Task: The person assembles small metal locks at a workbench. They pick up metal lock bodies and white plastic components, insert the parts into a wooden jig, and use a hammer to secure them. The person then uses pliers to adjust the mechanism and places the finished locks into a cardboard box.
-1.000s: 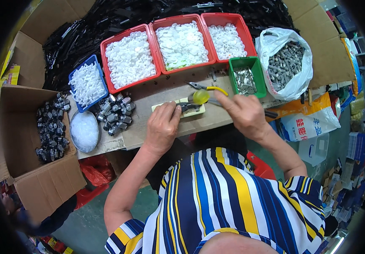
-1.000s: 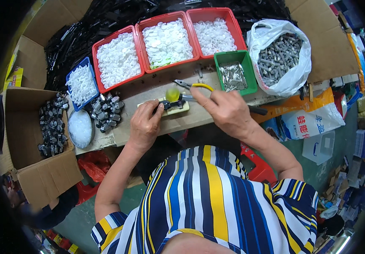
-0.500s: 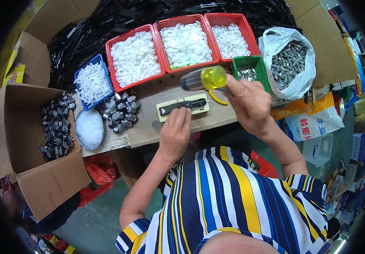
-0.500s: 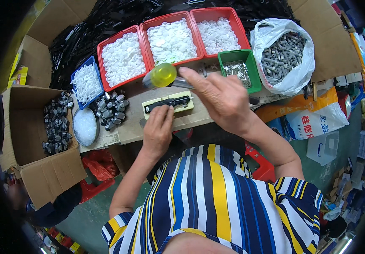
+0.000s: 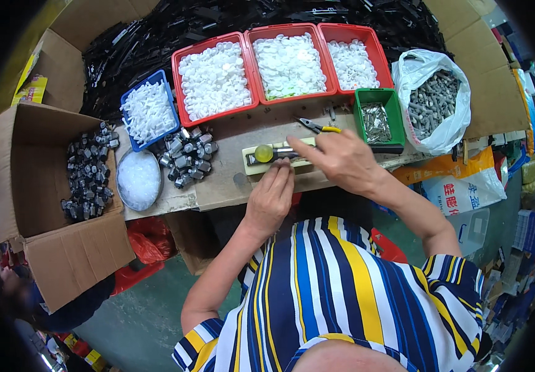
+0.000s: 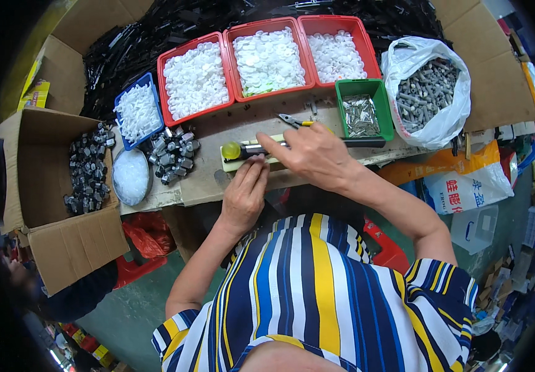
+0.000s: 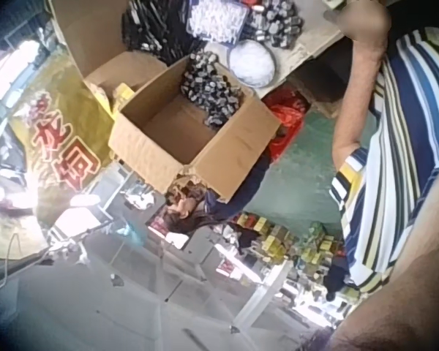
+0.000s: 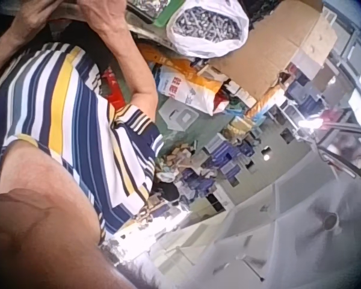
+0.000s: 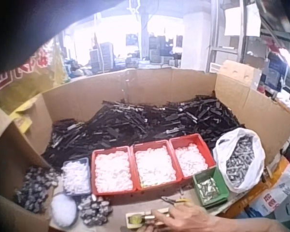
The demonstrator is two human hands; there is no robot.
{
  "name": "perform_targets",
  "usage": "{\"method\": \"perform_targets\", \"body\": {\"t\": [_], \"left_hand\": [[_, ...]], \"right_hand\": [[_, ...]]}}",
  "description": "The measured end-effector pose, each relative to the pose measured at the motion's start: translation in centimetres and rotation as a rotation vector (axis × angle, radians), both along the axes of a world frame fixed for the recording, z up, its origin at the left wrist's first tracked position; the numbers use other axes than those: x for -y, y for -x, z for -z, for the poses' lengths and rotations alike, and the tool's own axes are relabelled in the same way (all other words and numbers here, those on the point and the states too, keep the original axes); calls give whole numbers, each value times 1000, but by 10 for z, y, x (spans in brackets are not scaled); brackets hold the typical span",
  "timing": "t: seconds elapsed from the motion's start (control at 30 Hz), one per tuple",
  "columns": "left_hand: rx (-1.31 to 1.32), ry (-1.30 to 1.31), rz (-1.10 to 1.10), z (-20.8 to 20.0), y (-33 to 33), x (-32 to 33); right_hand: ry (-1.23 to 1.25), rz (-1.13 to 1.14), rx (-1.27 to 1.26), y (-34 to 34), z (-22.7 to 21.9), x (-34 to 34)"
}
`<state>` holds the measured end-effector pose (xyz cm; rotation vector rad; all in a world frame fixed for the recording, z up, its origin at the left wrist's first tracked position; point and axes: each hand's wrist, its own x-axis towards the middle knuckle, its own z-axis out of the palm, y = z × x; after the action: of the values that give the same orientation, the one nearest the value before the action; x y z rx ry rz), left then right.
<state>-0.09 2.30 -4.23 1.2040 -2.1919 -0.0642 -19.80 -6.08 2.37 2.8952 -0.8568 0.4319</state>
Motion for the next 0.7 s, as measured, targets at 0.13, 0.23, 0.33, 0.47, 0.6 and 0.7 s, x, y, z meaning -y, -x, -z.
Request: {"method": "perform_targets", "body": {"t": [0.13, 0.23, 0.33, 0.47, 0.6, 0.7], "left_hand": [[-45, -6, 20, -4, -3, -5], [-30, -9, 22, -3, -6, -4], [-9, -16, 0, -11, -10, 0], [64, -59, -116, -16, -6, 15], [189, -180, -194, -20, 0, 32], [165, -208, -133, -19, -3, 39]], "right_hand": [[-28, 76, 247, 10, -22, -5], [-198, 30, 77, 14, 11, 1], [-290, 162, 205, 35, 7, 9], [-142, 407, 407, 85, -11, 48], [-51, 654, 298, 150, 1, 88], [34, 724, 178, 172, 11, 97]]}}
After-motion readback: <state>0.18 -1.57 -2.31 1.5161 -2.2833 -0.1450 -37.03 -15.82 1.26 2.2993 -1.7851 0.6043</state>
